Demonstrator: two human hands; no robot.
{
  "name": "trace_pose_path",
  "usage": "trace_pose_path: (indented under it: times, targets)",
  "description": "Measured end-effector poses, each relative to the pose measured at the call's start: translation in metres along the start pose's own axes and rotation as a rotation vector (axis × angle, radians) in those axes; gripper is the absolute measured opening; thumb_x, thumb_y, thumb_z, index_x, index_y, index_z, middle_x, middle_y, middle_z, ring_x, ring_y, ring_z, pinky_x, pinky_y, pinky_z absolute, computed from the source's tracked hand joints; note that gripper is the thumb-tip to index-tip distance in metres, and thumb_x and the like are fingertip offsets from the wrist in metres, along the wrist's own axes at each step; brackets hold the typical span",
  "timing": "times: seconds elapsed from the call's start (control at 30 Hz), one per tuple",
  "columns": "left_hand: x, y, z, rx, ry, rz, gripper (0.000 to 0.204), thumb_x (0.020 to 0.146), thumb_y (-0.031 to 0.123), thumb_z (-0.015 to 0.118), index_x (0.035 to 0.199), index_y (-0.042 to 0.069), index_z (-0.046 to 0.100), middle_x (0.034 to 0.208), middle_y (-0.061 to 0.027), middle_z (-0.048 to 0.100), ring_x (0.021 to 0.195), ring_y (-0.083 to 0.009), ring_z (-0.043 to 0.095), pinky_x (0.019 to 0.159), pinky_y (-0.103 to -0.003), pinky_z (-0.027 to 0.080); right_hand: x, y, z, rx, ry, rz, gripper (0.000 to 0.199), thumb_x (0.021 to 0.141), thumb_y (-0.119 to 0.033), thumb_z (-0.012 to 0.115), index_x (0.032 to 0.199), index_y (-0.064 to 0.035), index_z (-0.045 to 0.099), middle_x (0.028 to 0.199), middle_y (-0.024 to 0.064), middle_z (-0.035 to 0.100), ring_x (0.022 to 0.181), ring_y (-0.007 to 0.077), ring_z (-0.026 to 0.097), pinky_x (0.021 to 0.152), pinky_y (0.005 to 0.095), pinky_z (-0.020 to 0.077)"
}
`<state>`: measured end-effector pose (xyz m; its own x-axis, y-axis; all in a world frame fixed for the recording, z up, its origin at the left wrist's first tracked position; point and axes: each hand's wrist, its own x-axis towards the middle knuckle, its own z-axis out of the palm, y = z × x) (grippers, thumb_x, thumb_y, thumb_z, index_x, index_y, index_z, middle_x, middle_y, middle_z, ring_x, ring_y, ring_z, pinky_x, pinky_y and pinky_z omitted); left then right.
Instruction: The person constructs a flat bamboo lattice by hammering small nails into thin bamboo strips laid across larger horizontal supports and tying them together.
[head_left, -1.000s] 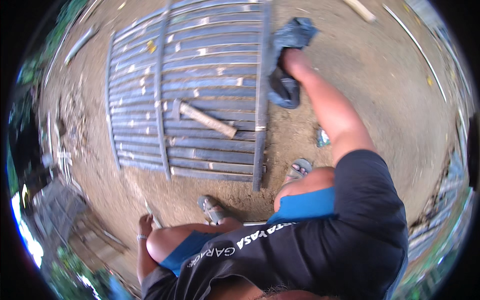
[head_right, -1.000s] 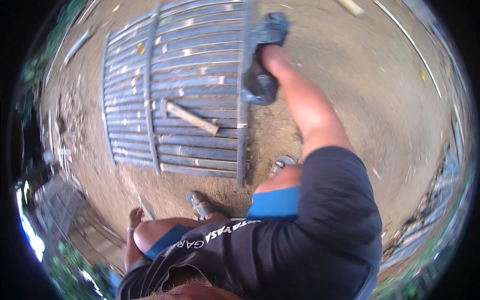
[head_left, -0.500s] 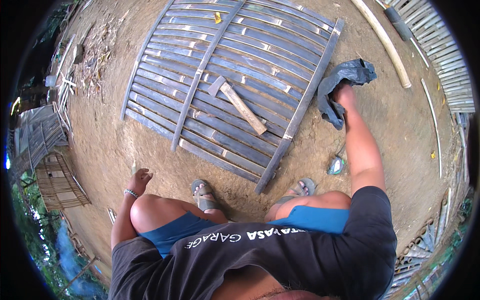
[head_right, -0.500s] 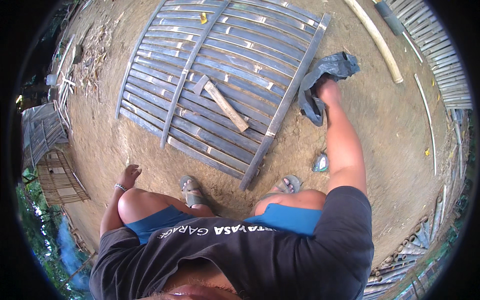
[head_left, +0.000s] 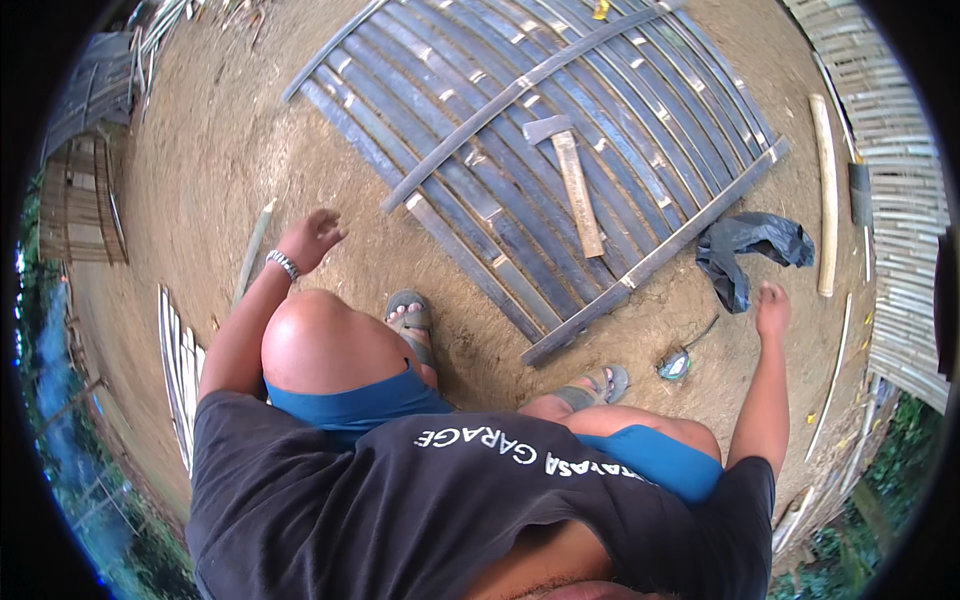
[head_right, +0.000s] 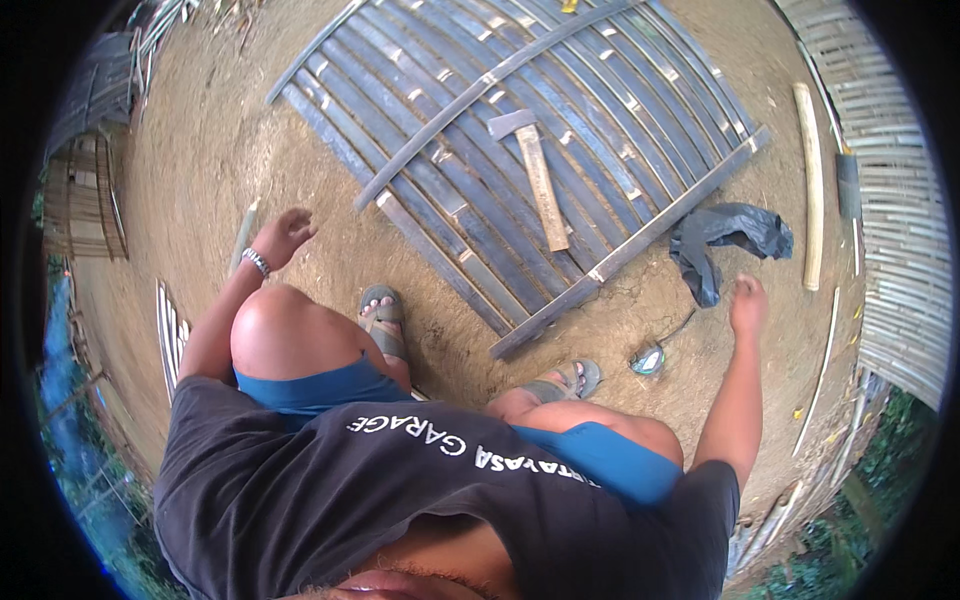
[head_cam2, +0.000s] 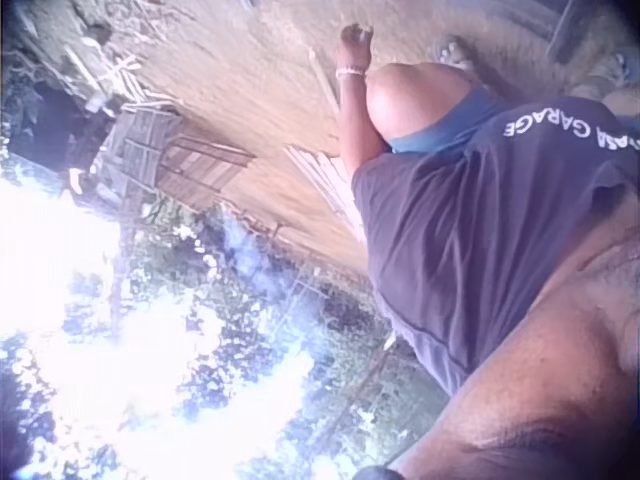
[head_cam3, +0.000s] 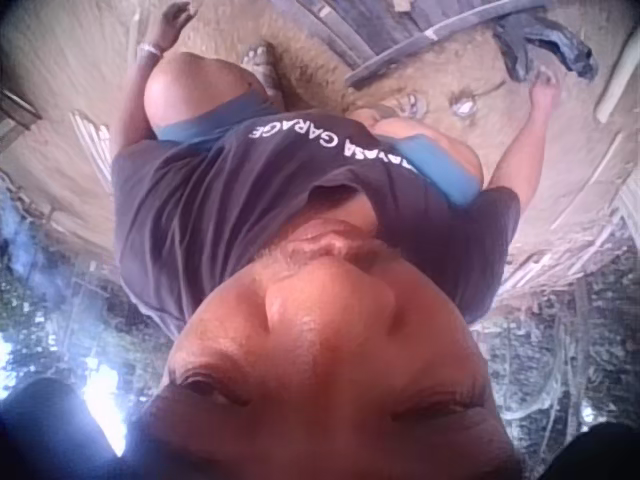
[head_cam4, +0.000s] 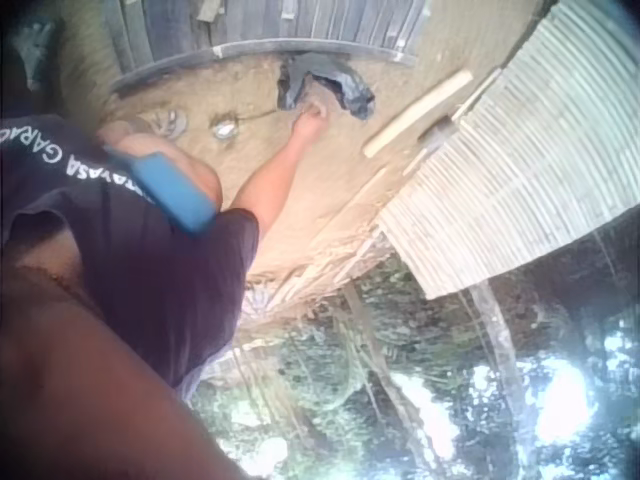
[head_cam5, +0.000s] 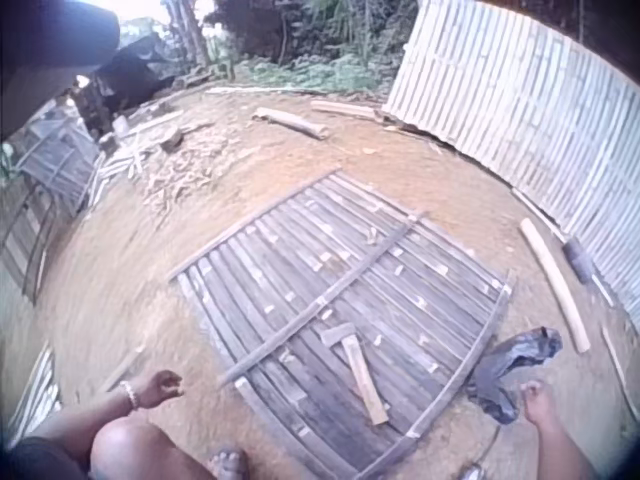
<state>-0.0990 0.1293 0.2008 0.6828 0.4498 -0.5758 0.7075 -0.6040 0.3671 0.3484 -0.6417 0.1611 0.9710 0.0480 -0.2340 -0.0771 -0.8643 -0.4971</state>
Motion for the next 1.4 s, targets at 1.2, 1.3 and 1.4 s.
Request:
trace_pose_path:
  times: [1.2,1.3,1.4]
  targets:
    - [0.197,0.029,0.109,-0.048,0.698,0.365,0.036,0.095,0.011,0.061,0.131,0.017,0.059,0.135,-0.0063,0.057,0.139,-0.0278,0.047,0.122,-0.054,0.022,-0.155,-0.47,0.392,0.298,-0.568,-0.617,0.009,0.087,-0.009,0.073,0.093,-0.0043,0.068,0.087,0.011,0.07,0.081,0.0264,0.069,0.074,0.0371,0.0533]
    - [0.198,0.031,0.107,-0.058,0.704,0.366,0.035,0.095,0.011,0.059,0.13,0.017,0.06,0.135,-0.0049,0.056,0.139,-0.0261,0.046,0.121,-0.056,0.024,-0.148,-0.481,0.417,0.248,-0.472,-0.757,0.009,0.085,-0.006,0.072,0.089,-0.0048,0.064,0.089,0.0126,0.068,0.086,0.0334,0.066,0.078,0.043,0.0518]
    - [0.197,0.032,0.106,-0.062,0.702,0.364,0.037,0.094,0.011,0.06,0.13,0.017,0.059,0.136,-0.0053,0.056,0.14,-0.0266,0.046,0.122,-0.055,0.023,-0.135,-0.478,0.445,0.202,-0.424,-0.853,0.013,0.08,-0.001,0.07,0.085,-0.006,0.059,0.089,0.0126,0.066,0.091,0.0377,0.062,0.082,0.0483,0.0493]
